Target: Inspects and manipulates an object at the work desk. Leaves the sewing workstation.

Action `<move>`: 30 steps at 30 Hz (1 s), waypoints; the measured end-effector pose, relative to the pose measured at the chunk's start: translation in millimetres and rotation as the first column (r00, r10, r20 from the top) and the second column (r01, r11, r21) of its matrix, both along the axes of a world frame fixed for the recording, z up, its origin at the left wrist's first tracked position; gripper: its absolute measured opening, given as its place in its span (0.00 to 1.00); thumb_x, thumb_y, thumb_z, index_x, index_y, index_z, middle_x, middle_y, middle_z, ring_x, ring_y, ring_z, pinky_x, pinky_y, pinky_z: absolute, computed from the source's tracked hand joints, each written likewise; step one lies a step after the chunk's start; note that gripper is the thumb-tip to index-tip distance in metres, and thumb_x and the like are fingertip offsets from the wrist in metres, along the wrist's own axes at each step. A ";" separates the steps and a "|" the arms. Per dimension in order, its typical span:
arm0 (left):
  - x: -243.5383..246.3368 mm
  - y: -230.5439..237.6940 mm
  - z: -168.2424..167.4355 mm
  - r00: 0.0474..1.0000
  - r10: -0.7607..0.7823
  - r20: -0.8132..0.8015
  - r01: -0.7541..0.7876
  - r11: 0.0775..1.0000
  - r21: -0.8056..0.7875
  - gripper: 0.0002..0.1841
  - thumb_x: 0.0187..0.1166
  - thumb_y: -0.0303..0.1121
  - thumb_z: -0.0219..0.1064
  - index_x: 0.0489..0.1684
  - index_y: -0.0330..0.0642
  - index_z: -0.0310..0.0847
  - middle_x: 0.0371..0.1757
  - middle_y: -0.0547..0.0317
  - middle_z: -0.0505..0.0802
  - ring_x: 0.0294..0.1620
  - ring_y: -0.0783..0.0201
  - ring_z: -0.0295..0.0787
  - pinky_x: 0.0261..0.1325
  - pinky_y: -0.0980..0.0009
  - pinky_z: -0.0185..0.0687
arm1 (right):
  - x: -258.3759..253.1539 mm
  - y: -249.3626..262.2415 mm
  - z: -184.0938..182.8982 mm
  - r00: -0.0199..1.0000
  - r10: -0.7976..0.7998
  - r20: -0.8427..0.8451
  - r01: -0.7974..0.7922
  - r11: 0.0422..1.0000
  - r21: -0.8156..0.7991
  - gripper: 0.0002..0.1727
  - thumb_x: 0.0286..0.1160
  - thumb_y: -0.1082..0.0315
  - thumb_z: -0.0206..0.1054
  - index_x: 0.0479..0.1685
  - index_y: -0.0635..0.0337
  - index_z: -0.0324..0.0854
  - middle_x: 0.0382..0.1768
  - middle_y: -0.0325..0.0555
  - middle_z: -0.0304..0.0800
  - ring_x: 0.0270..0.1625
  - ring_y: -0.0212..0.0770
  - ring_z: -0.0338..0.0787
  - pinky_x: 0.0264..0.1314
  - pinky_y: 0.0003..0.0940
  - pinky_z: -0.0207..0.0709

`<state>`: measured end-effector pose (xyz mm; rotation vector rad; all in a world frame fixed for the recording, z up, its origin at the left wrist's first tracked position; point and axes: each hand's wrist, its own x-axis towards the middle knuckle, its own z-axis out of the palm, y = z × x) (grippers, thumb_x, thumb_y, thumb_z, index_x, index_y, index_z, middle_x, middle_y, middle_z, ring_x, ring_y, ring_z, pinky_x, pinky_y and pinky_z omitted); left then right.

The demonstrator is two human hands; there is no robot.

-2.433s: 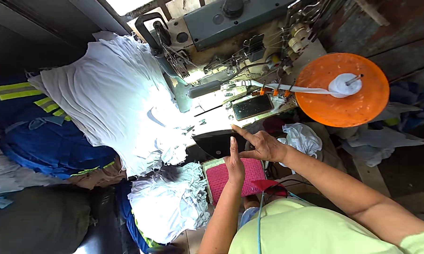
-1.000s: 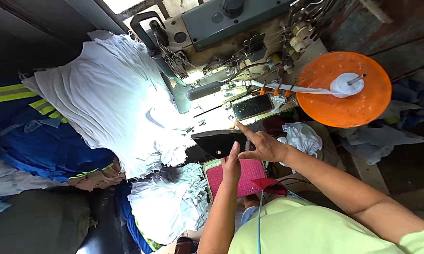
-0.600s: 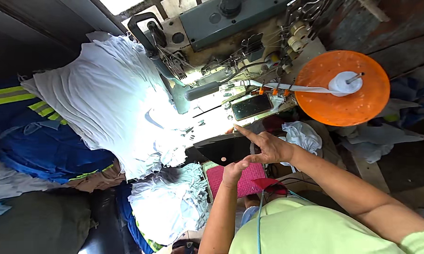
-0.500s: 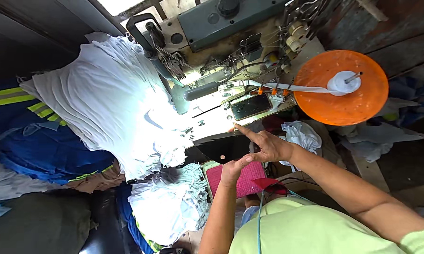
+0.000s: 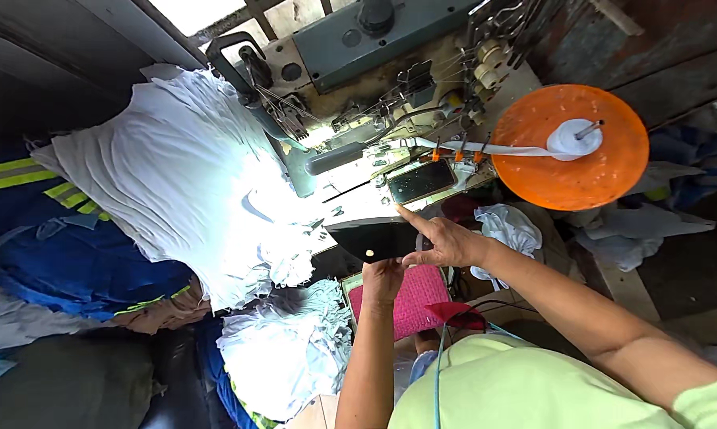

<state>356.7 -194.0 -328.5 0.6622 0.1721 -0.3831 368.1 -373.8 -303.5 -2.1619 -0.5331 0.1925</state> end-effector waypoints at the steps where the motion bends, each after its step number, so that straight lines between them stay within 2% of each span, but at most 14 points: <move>1: -1.4 -1.0 0.4 0.998 0.063 -0.027 -0.062 0.997 0.042 0.03 0.73 0.31 0.70 0.34 0.51 0.89 0.31 0.64 0.96 0.32 0.74 0.93 0.37 0.76 0.89 | -3.0 1.5 -1.8 0.999 0.004 0.048 -0.003 1.000 -0.006 0.55 0.74 0.32 0.61 0.86 0.76 0.60 0.25 0.55 0.86 0.27 0.48 0.85 0.34 0.44 0.80; 2: -3.2 0.4 -1.8 0.995 0.103 -0.015 -0.102 0.993 0.062 0.05 0.67 0.35 0.77 0.37 0.52 0.90 0.35 0.65 0.97 0.36 0.73 0.94 0.42 0.74 0.90 | -6.2 2.8 -2.0 0.997 0.018 0.073 -0.016 1.000 -0.023 0.55 0.74 0.31 0.60 0.85 0.76 0.60 0.23 0.54 0.85 0.25 0.48 0.84 0.33 0.44 0.79; 3: -3.8 2.7 -4.4 0.992 0.122 0.015 -0.123 0.990 0.069 0.15 0.58 0.42 0.85 0.41 0.53 0.91 0.38 0.66 0.97 0.39 0.74 0.95 0.46 0.73 0.91 | -9.1 3.9 -1.1 0.997 0.034 0.068 -0.031 0.999 -0.043 0.56 0.74 0.30 0.59 0.86 0.76 0.60 0.23 0.55 0.84 0.25 0.49 0.83 0.33 0.45 0.79; 4: -3.5 4.4 -4.7 0.991 0.124 0.045 -0.127 0.988 0.084 0.19 0.56 0.45 0.86 0.44 0.53 0.90 0.40 0.68 0.97 0.42 0.75 0.94 0.49 0.74 0.90 | -11.5 4.8 -0.2 0.998 0.044 0.053 -0.041 0.997 -0.059 0.57 0.74 0.30 0.59 0.86 0.76 0.59 0.23 0.55 0.84 0.25 0.50 0.82 0.33 0.46 0.78; 5: -4.5 4.4 -4.9 0.988 0.152 0.043 -0.156 0.981 0.113 0.16 0.58 0.41 0.84 0.41 0.53 0.89 0.38 0.69 0.97 0.40 0.75 0.94 0.47 0.74 0.90 | -13.3 5.6 -0.4 0.998 0.045 0.039 -0.042 0.997 -0.072 0.57 0.74 0.30 0.58 0.86 0.76 0.59 0.23 0.55 0.84 0.25 0.50 0.82 0.34 0.46 0.78; 6: -4.7 3.3 -3.5 0.984 0.176 0.026 -0.178 0.972 0.156 0.07 0.64 0.32 0.76 0.37 0.52 0.87 0.34 0.69 0.96 0.37 0.76 0.93 0.44 0.73 0.90 | -14.0 6.3 -1.3 0.999 0.038 0.038 -0.035 0.996 -0.082 0.56 0.75 0.30 0.58 0.86 0.76 0.59 0.23 0.55 0.84 0.25 0.50 0.82 0.35 0.47 0.78; 7: -3.3 1.9 -1.8 0.982 0.187 0.019 -0.187 0.963 0.192 0.06 0.67 0.26 0.69 0.35 0.51 0.86 0.33 0.69 0.96 0.36 0.76 0.93 0.43 0.73 0.90 | -13.3 6.9 -1.9 0.999 0.027 0.041 -0.023 0.996 -0.089 0.56 0.75 0.30 0.58 0.86 0.77 0.59 0.23 0.55 0.84 0.26 0.51 0.82 0.35 0.47 0.79; 9: -0.2 -1.2 3.4 0.984 0.177 0.008 -0.174 0.956 0.235 0.13 0.73 0.20 0.55 0.37 0.49 0.83 0.32 0.69 0.95 0.36 0.75 0.93 0.44 0.72 0.90 | -10.6 7.2 -1.5 0.999 0.003 0.049 0.001 0.996 -0.085 0.56 0.75 0.31 0.59 0.85 0.77 0.60 0.24 0.56 0.85 0.26 0.50 0.83 0.35 0.46 0.79; 14: 0.8 -9.7 16.1 0.982 0.187 0.015 -0.184 0.946 0.265 0.22 0.81 0.19 0.42 0.30 0.52 0.82 0.24 0.72 0.93 0.23 0.80 0.87 0.31 0.81 0.84 | -2.5 5.6 3.0 1.000 0.006 0.003 -0.006 0.994 -0.109 0.54 0.76 0.33 0.60 0.87 0.74 0.59 0.25 0.55 0.86 0.28 0.51 0.85 0.37 0.48 0.79; 16: 0.2 -10.4 16.9 0.982 0.182 0.059 -0.191 0.941 0.278 0.24 0.80 0.18 0.38 0.28 0.53 0.81 0.23 0.73 0.92 0.22 0.81 0.86 0.31 0.82 0.83 | -0.4 5.0 2.9 1.000 0.013 -0.016 -0.015 0.995 -0.103 0.53 0.76 0.32 0.60 0.88 0.72 0.59 0.26 0.55 0.86 0.30 0.51 0.86 0.38 0.48 0.79; 21: -1.4 -8.3 22.7 0.988 0.139 0.066 -0.153 0.934 0.322 0.25 0.79 0.16 0.40 0.30 0.54 0.82 0.24 0.75 0.92 0.25 0.82 0.87 0.33 0.82 0.85 | 2.1 5.4 2.5 0.996 0.032 -0.086 -0.033 0.999 -0.010 0.54 0.74 0.33 0.63 0.89 0.70 0.57 0.34 0.58 0.89 0.36 0.50 0.88 0.43 0.46 0.81; 24: -1.0 -9.2 21.2 0.989 0.131 0.064 -0.145 0.927 0.345 0.24 0.78 0.16 0.41 0.30 0.54 0.82 0.24 0.76 0.92 0.24 0.83 0.86 0.33 0.82 0.84 | 3.7 4.9 5.1 0.990 0.056 -0.131 -0.054 0.998 0.019 0.54 0.74 0.35 0.64 0.89 0.71 0.55 0.35 0.58 0.89 0.35 0.46 0.85 0.43 0.43 0.80; 26: -2.1 -8.2 18.9 0.989 0.115 0.088 -0.141 0.903 0.405 0.21 0.77 0.14 0.43 0.36 0.51 0.80 0.28 0.77 0.93 0.31 0.82 0.89 0.41 0.80 0.87 | 4.9 5.1 9.3 0.982 0.077 -0.173 -0.075 0.997 0.016 0.53 0.75 0.37 0.65 0.90 0.70 0.53 0.35 0.58 0.87 0.35 0.46 0.83 0.43 0.43 0.78; 30: -8.1 -10.6 18.4 0.962 0.095 0.256 -0.224 0.810 0.542 0.15 0.73 0.13 0.49 0.48 0.39 0.76 0.37 0.80 0.91 0.44 0.87 0.87 0.56 0.81 0.84 | 4.2 8.4 12.4 0.985 0.060 -0.162 -0.060 0.998 0.005 0.51 0.76 0.39 0.66 0.90 0.69 0.55 0.37 0.61 0.89 0.39 0.51 0.87 0.47 0.48 0.80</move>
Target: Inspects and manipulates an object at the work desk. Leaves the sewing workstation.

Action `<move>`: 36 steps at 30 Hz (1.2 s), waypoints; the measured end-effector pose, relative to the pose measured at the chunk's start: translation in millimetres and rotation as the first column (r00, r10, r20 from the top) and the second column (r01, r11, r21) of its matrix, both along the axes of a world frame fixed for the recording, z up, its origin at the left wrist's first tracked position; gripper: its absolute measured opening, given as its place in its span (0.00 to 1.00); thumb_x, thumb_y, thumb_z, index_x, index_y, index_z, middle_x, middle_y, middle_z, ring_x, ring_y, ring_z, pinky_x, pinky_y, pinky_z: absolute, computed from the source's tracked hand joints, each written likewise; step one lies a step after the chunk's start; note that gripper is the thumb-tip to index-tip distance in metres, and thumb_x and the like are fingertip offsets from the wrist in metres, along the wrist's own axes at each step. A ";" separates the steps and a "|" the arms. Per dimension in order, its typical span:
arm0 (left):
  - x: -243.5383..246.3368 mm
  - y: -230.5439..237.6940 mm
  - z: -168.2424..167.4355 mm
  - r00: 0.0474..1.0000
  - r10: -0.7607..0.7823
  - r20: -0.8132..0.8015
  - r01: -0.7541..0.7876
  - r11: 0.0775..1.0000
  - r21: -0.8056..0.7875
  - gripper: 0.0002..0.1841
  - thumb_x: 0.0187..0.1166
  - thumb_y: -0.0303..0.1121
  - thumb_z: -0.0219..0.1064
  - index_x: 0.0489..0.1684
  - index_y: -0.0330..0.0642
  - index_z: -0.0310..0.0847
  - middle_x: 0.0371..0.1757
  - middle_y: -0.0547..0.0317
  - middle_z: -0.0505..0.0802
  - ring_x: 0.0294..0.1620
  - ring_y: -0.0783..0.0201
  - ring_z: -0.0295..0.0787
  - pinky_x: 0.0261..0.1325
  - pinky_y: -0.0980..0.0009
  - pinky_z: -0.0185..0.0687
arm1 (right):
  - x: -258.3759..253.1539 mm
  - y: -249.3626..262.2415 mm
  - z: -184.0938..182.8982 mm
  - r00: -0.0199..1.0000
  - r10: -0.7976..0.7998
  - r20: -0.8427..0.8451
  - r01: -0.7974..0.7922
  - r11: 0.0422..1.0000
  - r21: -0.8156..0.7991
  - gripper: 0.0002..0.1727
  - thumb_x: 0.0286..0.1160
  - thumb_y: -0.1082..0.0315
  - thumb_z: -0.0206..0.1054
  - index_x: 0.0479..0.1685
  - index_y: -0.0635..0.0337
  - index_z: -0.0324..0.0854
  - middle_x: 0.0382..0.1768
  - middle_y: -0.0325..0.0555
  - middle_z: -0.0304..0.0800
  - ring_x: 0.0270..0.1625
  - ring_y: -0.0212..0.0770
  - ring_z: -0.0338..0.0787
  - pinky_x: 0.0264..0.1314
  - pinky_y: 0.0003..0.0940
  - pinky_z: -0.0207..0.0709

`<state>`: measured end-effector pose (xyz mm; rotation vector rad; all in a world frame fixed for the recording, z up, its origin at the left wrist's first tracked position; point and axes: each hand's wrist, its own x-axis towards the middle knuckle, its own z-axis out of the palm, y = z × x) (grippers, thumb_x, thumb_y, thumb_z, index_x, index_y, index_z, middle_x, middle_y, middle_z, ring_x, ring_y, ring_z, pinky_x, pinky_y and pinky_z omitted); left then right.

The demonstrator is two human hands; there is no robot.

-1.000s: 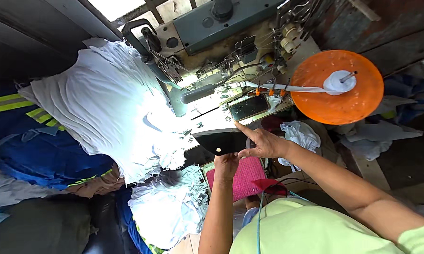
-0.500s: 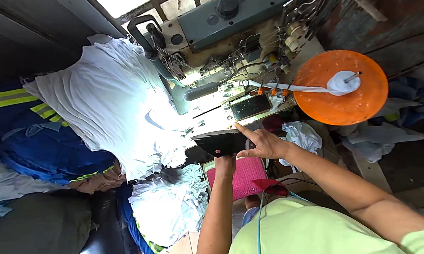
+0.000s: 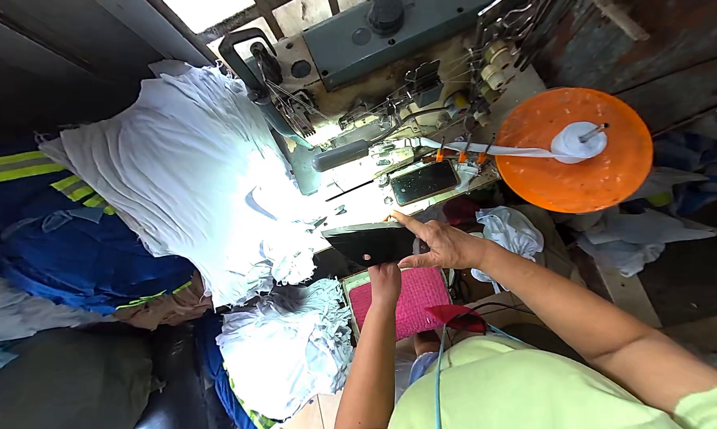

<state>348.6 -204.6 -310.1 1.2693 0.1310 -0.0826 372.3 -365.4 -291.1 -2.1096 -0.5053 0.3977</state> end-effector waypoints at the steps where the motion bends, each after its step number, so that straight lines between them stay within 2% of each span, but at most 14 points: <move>1: -0.2 0.1 0.5 1.000 -0.008 0.024 0.008 1.000 -0.004 0.16 0.73 0.14 0.47 0.47 0.41 0.76 0.37 0.81 0.91 0.44 0.88 0.87 0.56 0.81 0.84 | 0.1 0.5 0.2 1.000 -0.003 0.001 0.003 1.000 0.008 0.51 0.77 0.39 0.66 0.90 0.69 0.55 0.37 0.60 0.89 0.38 0.50 0.87 0.47 0.47 0.80; 5: 4.4 5.1 1.9 0.998 -0.062 0.006 0.063 0.988 -0.143 0.24 0.75 0.15 0.42 0.34 0.55 0.83 0.31 0.81 0.93 0.35 0.85 0.89 0.45 0.82 0.86 | 1.8 -0.9 -0.4 1.000 -0.008 -0.002 0.008 1.000 0.030 0.51 0.77 0.39 0.65 0.90 0.69 0.55 0.41 0.60 0.90 0.41 0.47 0.88 0.49 0.42 0.80; 9: 5.8 13.4 -5.7 0.985 -0.154 0.079 0.169 0.955 -0.245 0.22 0.72 0.18 0.50 0.33 0.57 0.89 0.35 0.77 0.96 0.40 0.83 0.91 0.49 0.79 0.87 | 2.5 -1.5 -1.0 1.000 -0.011 0.003 0.011 0.999 0.043 0.51 0.77 0.39 0.65 0.90 0.68 0.54 0.41 0.59 0.90 0.40 0.46 0.87 0.48 0.41 0.81; 12: 5.9 23.0 -16.3 0.945 -0.255 0.206 0.314 0.888 -0.337 0.12 0.71 0.31 0.65 0.42 0.61 0.94 0.44 0.77 0.97 0.49 0.83 0.91 0.56 0.78 0.86 | 2.8 -2.1 -0.8 1.000 -0.012 0.016 0.011 0.999 0.048 0.51 0.76 0.40 0.66 0.90 0.69 0.55 0.38 0.58 0.89 0.38 0.43 0.86 0.46 0.39 0.80; 14: 6.1 25.9 -19.0 0.918 -0.299 0.262 0.380 0.851 -0.361 0.11 0.73 0.42 0.70 0.50 0.62 0.94 0.49 0.77 0.97 0.53 0.82 0.90 0.59 0.78 0.85 | 2.7 -2.4 -0.5 1.000 -0.010 0.025 0.008 0.999 0.049 0.51 0.76 0.40 0.66 0.89 0.70 0.56 0.33 0.55 0.88 0.33 0.41 0.83 0.43 0.37 0.78; 16: 4.3 23.6 -17.9 0.922 -0.292 0.254 0.364 0.879 -0.309 0.17 0.74 0.58 0.69 0.54 0.64 0.90 0.50 0.80 0.96 0.54 0.83 0.90 0.60 0.79 0.85 | 2.9 -3.7 0.7 1.000 0.002 0.023 -0.003 0.999 0.034 0.52 0.77 0.39 0.65 0.90 0.70 0.55 0.36 0.56 0.89 0.35 0.43 0.85 0.45 0.38 0.80; 17: 2.4 20.3 -15.5 0.941 -0.261 0.215 0.314 0.913 -0.261 0.24 0.72 0.65 0.66 0.55 0.62 0.86 0.49 0.81 0.95 0.54 0.84 0.89 0.60 0.78 0.85 | 2.9 -4.1 1.9 1.000 0.008 0.021 -0.008 1.000 0.024 0.52 0.77 0.39 0.65 0.90 0.70 0.54 0.37 0.58 0.90 0.37 0.45 0.87 0.46 0.40 0.81; 18: 1.0 16.2 -11.7 0.960 -0.225 0.163 0.256 0.945 -0.202 0.30 0.72 0.69 0.62 0.58 0.55 0.78 0.49 0.80 0.94 0.55 0.83 0.88 0.62 0.77 0.84 | 2.6 -3.8 2.9 1.000 0.012 0.019 -0.012 1.000 0.016 0.52 0.77 0.38 0.65 0.90 0.70 0.54 0.37 0.59 0.89 0.38 0.47 0.87 0.47 0.42 0.80; 19: 1.0 11.3 -6.6 0.975 -0.192 0.115 0.208 0.965 -0.156 0.35 0.75 0.69 0.59 0.62 0.45 0.70 0.49 0.79 0.92 0.55 0.82 0.88 0.64 0.75 0.84 | 2.4 -3.2 4.2 1.000 0.017 0.017 -0.017 1.000 0.009 0.52 0.77 0.38 0.65 0.90 0.70 0.55 0.37 0.60 0.89 0.38 0.48 0.87 0.47 0.43 0.80; 21: 1.0 1.5 -0.9 0.991 -0.111 0.077 0.120 0.984 -0.128 0.33 0.81 0.64 0.58 0.62 0.39 0.67 0.47 0.79 0.92 0.54 0.83 0.88 0.66 0.74 0.83 | 1.9 -2.2 6.8 1.000 0.026 0.001 -0.026 1.000 0.006 0.52 0.77 0.39 0.65 0.90 0.70 0.54 0.38 0.61 0.89 0.40 0.49 0.88 0.48 0.44 0.80; 26: 0.1 -2.8 -7.7 0.990 -0.073 0.123 0.086 0.991 -0.104 0.33 0.79 0.65 0.58 0.61 0.42 0.67 0.46 0.82 0.91 0.53 0.85 0.88 0.64 0.76 0.84 | 0.6 -2.5 4.5 0.999 0.028 0.026 -0.028 0.999 0.018 0.52 0.77 0.38 0.64 0.89 0.72 0.55 0.37 0.60 0.89 0.39 0.48 0.87 0.47 0.43 0.80; 30: -1.5 -1.3 -7.4 0.986 -0.091 0.137 0.098 0.994 -0.046 0.34 0.84 0.62 0.54 0.61 0.34 0.64 0.46 0.81 0.89 0.54 0.88 0.86 0.65 0.78 0.82 | -1.3 -1.4 3.6 0.999 0.025 0.031 -0.025 1.000 0.016 0.52 0.78 0.39 0.64 0.89 0.73 0.55 0.36 0.61 0.89 0.37 0.49 0.86 0.46 0.44 0.80; 32: -2.0 -3.6 -7.8 0.989 -0.046 0.139 0.056 0.996 -0.072 0.32 0.81 0.63 0.57 0.59 0.39 0.68 0.45 0.84 0.91 0.53 0.87 0.87 0.64 0.78 0.83 | -2.6 0.0 1.8 0.999 0.015 0.052 -0.016 1.000 0.018 0.51 0.77 0.40 0.65 0.88 0.72 0.56 0.35 0.60 0.88 0.36 0.49 0.85 0.45 0.44 0.79; 36: -1.8 -6.7 -7.4 0.985 -0.005 0.174 0.015 0.998 -0.056 0.23 0.89 0.52 0.55 0.61 0.38 0.65 0.46 0.83 0.90 0.54 0.87 0.86 0.66 0.77 0.82 | -3.2 0.8 -6.4 0.991 -0.010 0.135 0.006 1.000 0.030 0.48 0.78 0.38 0.63 0.86 0.70 0.62 0.30 0.56 0.88 0.31 0.46 0.86 0.39 0.41 0.79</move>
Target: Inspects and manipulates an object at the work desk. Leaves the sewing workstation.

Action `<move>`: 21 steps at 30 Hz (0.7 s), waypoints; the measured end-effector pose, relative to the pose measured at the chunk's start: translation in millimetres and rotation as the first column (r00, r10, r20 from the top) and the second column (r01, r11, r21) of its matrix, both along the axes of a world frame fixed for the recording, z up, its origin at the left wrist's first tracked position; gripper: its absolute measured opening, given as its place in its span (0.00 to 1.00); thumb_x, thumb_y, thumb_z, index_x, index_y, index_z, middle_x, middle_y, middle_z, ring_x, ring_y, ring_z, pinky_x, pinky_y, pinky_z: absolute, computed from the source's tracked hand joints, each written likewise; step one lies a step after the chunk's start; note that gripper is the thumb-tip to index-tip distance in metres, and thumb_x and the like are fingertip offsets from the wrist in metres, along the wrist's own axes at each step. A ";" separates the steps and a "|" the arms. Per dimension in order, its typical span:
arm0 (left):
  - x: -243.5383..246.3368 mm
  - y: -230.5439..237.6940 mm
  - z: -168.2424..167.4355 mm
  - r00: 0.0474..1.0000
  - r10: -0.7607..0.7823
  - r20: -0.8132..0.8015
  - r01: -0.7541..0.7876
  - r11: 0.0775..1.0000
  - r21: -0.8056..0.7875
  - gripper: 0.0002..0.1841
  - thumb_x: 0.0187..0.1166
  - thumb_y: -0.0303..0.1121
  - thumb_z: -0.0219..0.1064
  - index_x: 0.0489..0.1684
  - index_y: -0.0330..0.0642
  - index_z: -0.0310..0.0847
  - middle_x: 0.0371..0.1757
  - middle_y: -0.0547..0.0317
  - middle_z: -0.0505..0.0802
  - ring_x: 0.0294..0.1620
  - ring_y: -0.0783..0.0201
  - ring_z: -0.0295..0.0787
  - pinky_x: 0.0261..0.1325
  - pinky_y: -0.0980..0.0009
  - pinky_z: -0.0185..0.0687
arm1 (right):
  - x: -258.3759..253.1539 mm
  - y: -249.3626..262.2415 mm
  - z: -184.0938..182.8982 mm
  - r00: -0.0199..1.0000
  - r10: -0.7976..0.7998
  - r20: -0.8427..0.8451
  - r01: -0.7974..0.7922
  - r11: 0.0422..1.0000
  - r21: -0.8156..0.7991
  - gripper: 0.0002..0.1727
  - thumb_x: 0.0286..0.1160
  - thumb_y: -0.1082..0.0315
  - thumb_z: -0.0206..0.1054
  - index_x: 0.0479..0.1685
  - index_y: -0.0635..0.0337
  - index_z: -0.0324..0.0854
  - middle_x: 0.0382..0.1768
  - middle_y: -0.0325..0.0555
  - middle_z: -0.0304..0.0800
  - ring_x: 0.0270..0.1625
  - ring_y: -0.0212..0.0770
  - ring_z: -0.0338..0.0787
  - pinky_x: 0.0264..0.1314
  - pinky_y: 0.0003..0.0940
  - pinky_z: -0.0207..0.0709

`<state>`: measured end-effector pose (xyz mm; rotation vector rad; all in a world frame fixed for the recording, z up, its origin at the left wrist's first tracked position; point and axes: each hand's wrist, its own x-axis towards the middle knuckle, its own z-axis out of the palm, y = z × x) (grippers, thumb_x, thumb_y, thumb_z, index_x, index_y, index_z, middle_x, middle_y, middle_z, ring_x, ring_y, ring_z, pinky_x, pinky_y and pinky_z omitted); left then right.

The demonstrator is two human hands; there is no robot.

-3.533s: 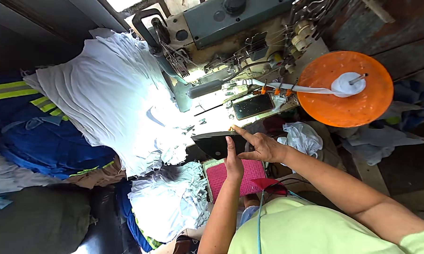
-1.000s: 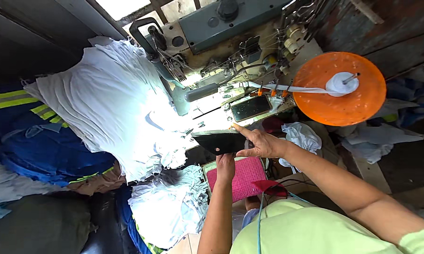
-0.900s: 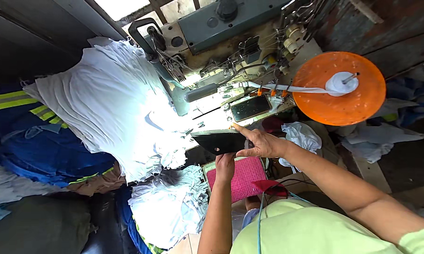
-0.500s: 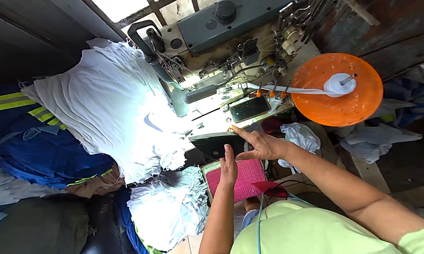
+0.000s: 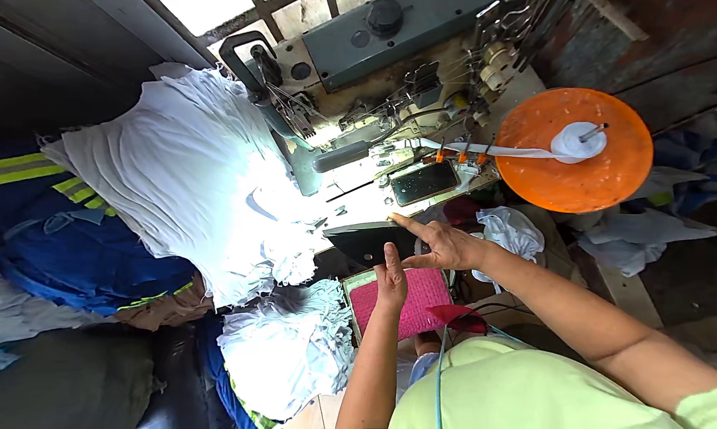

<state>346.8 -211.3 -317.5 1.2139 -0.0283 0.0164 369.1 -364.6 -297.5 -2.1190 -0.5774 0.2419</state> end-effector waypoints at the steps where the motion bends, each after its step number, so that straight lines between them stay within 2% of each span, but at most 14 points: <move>1: 0.2 0.3 -0.3 1.000 -0.005 0.013 0.005 1.000 0.007 0.23 0.88 0.53 0.56 0.60 0.39 0.66 0.46 0.83 0.90 0.54 0.88 0.86 0.66 0.78 0.83 | 0.6 -0.7 -1.9 1.000 0.003 0.010 -0.003 1.000 0.008 0.49 0.77 0.38 0.63 0.86 0.70 0.62 0.29 0.55 0.88 0.31 0.45 0.85 0.38 0.40 0.79; 5: 1.9 3.0 -2.3 0.999 -0.052 0.011 0.053 0.997 -0.057 0.22 0.77 0.59 0.65 0.53 0.51 0.77 0.42 0.86 0.93 0.50 0.87 0.89 0.61 0.78 0.85 | 1.4 -4.1 -2.1 0.999 0.032 -0.033 -0.031 0.999 0.031 0.51 0.77 0.36 0.62 0.87 0.71 0.59 0.32 0.55 0.88 0.34 0.43 0.86 0.41 0.38 0.80; 9: 1.7 6.4 -2.9 0.996 -0.079 -0.043 0.075 0.993 -0.091 0.28 0.68 0.61 0.73 0.52 0.48 0.76 0.41 0.84 0.92 0.48 0.86 0.89 0.58 0.77 0.86 | 1.1 -4.1 -0.3 0.998 0.043 -0.055 -0.040 0.998 0.056 0.51 0.77 0.38 0.63 0.87 0.73 0.58 0.32 0.54 0.87 0.33 0.39 0.83 0.40 0.33 0.78; 12: 1.8 5.2 -0.7 0.997 -0.081 -0.021 0.080 0.995 -0.059 0.20 0.78 0.52 0.70 0.51 0.45 0.77 0.41 0.84 0.93 0.49 0.86 0.89 0.60 0.77 0.85 | 1.1 -4.4 1.1 0.995 0.046 -0.091 -0.042 0.998 0.045 0.51 0.78 0.38 0.63 0.88 0.73 0.57 0.34 0.56 0.89 0.35 0.42 0.86 0.44 0.36 0.80; 14: 2.6 3.3 -0.4 0.997 -0.071 -0.008 0.070 0.996 -0.060 0.15 0.83 0.46 0.66 0.52 0.45 0.76 0.42 0.84 0.93 0.50 0.86 0.89 0.62 0.76 0.84 | 0.9 -3.7 -0.5 0.995 0.028 -0.094 -0.025 0.999 0.038 0.50 0.77 0.38 0.63 0.88 0.71 0.58 0.32 0.54 0.87 0.33 0.41 0.84 0.42 0.37 0.78; 18: 3.2 0.8 -0.3 0.999 -0.048 -0.020 0.046 0.995 -0.090 0.14 0.85 0.46 0.63 0.55 0.47 0.74 0.43 0.82 0.93 0.51 0.84 0.90 0.63 0.75 0.85 | 0.0 -2.2 -4.4 1.000 -0.006 -0.029 0.007 1.000 0.030 0.49 0.77 0.37 0.63 0.86 0.70 0.62 0.29 0.54 0.87 0.31 0.41 0.84 0.39 0.36 0.79; 21: 2.5 1.1 0.0 0.999 -0.042 -0.012 0.041 0.993 -0.108 0.15 0.82 0.47 0.67 0.53 0.49 0.76 0.43 0.82 0.94 0.50 0.83 0.90 0.62 0.74 0.86 | 0.1 -2.3 -4.4 1.000 -0.003 0.010 0.003 1.000 0.019 0.49 0.77 0.37 0.62 0.86 0.71 0.63 0.28 0.54 0.87 0.30 0.43 0.85 0.38 0.37 0.79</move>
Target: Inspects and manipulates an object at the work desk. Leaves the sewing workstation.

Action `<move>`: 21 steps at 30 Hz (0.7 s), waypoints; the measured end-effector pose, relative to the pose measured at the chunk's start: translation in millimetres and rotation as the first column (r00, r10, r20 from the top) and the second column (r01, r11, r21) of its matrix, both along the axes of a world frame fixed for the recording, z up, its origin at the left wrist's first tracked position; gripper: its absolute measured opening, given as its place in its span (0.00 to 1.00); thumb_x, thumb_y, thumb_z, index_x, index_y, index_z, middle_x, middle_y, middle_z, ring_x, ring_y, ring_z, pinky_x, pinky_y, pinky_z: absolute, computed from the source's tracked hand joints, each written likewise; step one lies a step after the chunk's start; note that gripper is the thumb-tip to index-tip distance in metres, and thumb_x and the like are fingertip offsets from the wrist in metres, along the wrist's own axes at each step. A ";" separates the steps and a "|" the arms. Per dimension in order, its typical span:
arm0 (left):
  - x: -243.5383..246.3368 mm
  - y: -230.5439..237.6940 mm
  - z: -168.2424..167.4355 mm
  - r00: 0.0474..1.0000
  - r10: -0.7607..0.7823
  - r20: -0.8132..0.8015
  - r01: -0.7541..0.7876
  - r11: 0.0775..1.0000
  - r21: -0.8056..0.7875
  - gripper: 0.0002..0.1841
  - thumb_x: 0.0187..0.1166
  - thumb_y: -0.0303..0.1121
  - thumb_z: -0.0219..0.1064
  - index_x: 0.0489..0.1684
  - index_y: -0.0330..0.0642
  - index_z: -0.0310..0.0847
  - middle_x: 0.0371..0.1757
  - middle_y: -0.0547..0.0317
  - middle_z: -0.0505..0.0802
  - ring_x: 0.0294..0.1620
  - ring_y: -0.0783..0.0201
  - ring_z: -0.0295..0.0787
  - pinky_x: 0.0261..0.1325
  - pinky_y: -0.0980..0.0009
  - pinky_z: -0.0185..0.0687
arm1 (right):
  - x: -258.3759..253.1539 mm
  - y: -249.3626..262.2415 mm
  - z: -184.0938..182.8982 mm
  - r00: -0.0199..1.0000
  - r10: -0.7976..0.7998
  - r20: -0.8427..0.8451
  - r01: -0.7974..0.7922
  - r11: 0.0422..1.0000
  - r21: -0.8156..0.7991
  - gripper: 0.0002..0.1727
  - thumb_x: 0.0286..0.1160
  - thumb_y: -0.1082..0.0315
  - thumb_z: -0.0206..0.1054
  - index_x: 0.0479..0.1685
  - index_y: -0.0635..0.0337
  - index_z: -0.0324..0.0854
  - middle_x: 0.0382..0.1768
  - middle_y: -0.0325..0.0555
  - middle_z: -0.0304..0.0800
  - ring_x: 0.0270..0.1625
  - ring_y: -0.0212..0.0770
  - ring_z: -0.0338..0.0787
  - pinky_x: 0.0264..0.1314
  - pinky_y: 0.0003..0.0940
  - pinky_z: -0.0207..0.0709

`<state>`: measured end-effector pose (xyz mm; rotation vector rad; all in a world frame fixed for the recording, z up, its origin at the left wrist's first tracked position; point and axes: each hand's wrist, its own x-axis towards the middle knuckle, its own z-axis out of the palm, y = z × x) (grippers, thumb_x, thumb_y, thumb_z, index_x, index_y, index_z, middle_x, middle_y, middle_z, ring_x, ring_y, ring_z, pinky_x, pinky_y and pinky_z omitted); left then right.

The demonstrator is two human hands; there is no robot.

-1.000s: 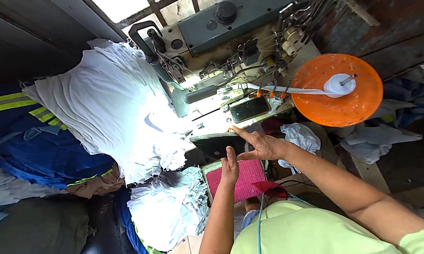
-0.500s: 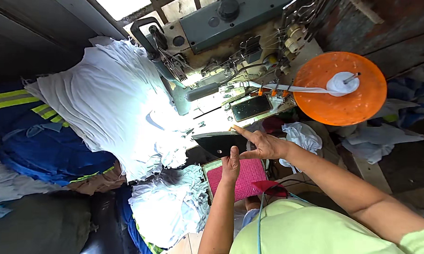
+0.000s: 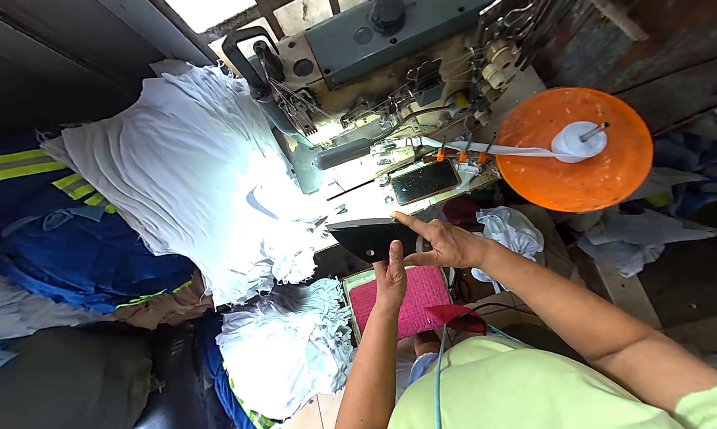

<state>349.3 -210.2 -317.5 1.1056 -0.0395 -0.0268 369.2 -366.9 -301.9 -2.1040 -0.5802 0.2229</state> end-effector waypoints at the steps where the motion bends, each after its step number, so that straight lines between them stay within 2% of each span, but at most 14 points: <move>1: -0.3 0.5 0.3 1.000 -0.005 0.001 0.006 1.000 -0.009 0.15 0.80 0.49 0.69 0.51 0.51 0.78 0.42 0.82 0.94 0.50 0.83 0.90 0.61 0.75 0.86 | 0.3 -0.3 0.7 1.000 0.005 0.003 -0.005 1.000 -0.003 0.50 0.77 0.37 0.62 0.86 0.72 0.62 0.27 0.53 0.86 0.29 0.42 0.84 0.37 0.37 0.78; 4: -2.1 3.7 0.6 0.999 -0.033 0.006 0.033 0.999 0.002 0.17 0.74 0.54 0.72 0.48 0.54 0.82 0.41 0.84 0.94 0.48 0.85 0.90 0.59 0.76 0.86 | -0.1 -0.5 2.7 1.000 0.018 -0.022 -0.018 1.000 0.011 0.51 0.76 0.36 0.63 0.86 0.73 0.60 0.30 0.55 0.88 0.32 0.43 0.85 0.39 0.38 0.80; 7: -2.3 6.7 -0.8 0.999 -0.049 0.015 0.049 0.999 0.013 0.21 0.70 0.57 0.73 0.49 0.54 0.80 0.41 0.85 0.93 0.48 0.87 0.89 0.58 0.78 0.86 | -0.4 -0.5 1.5 0.999 0.038 -0.018 -0.037 0.999 0.040 0.52 0.77 0.36 0.62 0.86 0.74 0.60 0.31 0.54 0.88 0.32 0.38 0.84 0.38 0.33 0.78; 10: -1.8 7.8 -2.9 0.999 -0.046 0.002 0.046 0.999 0.002 0.24 0.67 0.57 0.75 0.50 0.52 0.79 0.41 0.84 0.93 0.48 0.86 0.89 0.58 0.78 0.87 | -0.6 -0.2 1.7 0.998 0.047 -0.029 -0.046 0.998 0.040 0.51 0.78 0.37 0.62 0.86 0.75 0.59 0.31 0.54 0.88 0.32 0.38 0.84 0.39 0.32 0.78; 16: -0.5 8.1 -3.4 0.997 -0.034 -0.062 0.032 0.999 -0.029 0.21 0.71 0.50 0.77 0.50 0.47 0.77 0.40 0.81 0.94 0.48 0.82 0.91 0.59 0.75 0.87 | -0.6 1.3 2.9 0.997 0.035 -0.064 -0.034 0.999 0.017 0.50 0.78 0.38 0.63 0.87 0.72 0.59 0.33 0.56 0.88 0.34 0.42 0.85 0.41 0.36 0.79; 21: -0.7 8.0 -0.8 0.994 -0.020 -0.109 0.013 0.998 -0.068 0.16 0.76 0.41 0.74 0.50 0.45 0.75 0.39 0.79 0.93 0.47 0.82 0.91 0.59 0.74 0.87 | -3.6 5.3 3.4 0.998 -0.002 -0.060 0.002 1.000 0.000 0.49 0.78 0.38 0.63 0.87 0.70 0.60 0.31 0.56 0.88 0.33 0.44 0.85 0.41 0.38 0.79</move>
